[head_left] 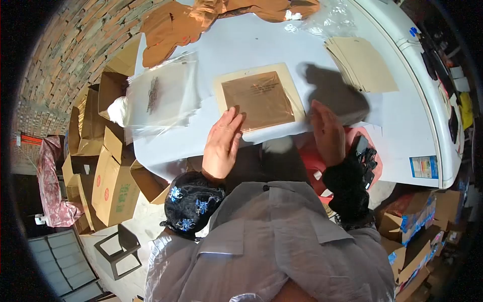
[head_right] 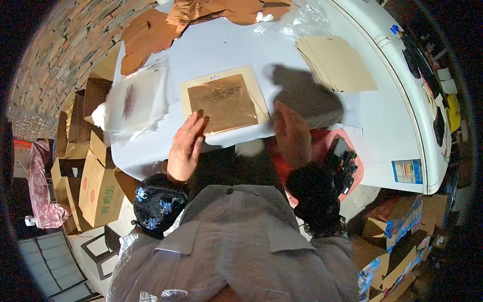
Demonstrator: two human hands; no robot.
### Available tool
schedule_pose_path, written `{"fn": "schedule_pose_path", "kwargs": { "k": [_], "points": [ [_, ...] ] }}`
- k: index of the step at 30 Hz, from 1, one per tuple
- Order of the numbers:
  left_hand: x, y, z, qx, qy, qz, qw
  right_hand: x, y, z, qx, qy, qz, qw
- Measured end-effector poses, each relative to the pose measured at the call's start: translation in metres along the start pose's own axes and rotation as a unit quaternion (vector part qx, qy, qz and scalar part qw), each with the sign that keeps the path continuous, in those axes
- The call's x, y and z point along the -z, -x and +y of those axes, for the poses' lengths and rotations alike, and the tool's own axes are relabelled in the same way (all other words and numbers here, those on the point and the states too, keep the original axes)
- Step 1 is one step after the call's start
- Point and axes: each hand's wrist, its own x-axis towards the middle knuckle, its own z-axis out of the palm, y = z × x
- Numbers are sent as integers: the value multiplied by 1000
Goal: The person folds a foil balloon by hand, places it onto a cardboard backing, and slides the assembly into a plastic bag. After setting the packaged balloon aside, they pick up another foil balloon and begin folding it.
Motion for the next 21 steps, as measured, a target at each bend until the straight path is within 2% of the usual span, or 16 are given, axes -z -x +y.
{"fn": "schedule_pose_path", "kwargs": {
  "k": [2, 5, 6, 8, 9, 11, 14, 15, 17, 18, 19, 20, 21],
  "points": [
    [2, 1, 1, 12, 16, 10, 1000, -7, 7, -7, 17, 38, 18, 999],
    [7, 5, 4, 46, 69, 34, 996, -26, 10, -9, -87, -131, 20, 987],
    [9, 9, 7, 64, 97, 47, 992, -27, 9, -14, -153, -229, 15, 961],
    [13, 13, 12, 112, 169, 75, 976, -24, 5, -25, -277, -412, 0, 868],
    [15, 17, 15, 148, 220, 90, 960, -20, 3, -30, -298, -454, -4, 840],
    [15, 25, 23, 237, 351, 125, 897, -10, 4, -34, -343, -525, -7, 778],
    [15, 37, 33, 360, 542, 192, 735, 4, 11, -19, -349, -534, -142, 757],
    [14, 40, 33, 390, 580, 214, 682, 6, 15, -17, -367, -507, -141, 767],
    [11, 47, 34, 445, 604, 249, 612, 7, 23, -18, -399, -455, -139, 784],
    [12, 45, 25, 338, 657, 183, 649, 10, 26, -17, -390, -444, -151, 792],
    [18, 52, 29, 444, 633, 101, 626, 14, 28, -14, -382, -432, -164, 800],
    [10, 58, 25, 447, 663, 58, 598, 20, 32, -11, -373, -420, -177, 808],
    [6, 60, 24, 450, 689, 16, 567, 27, 38, -9, -272, -310, -198, 889]
  ]
}}
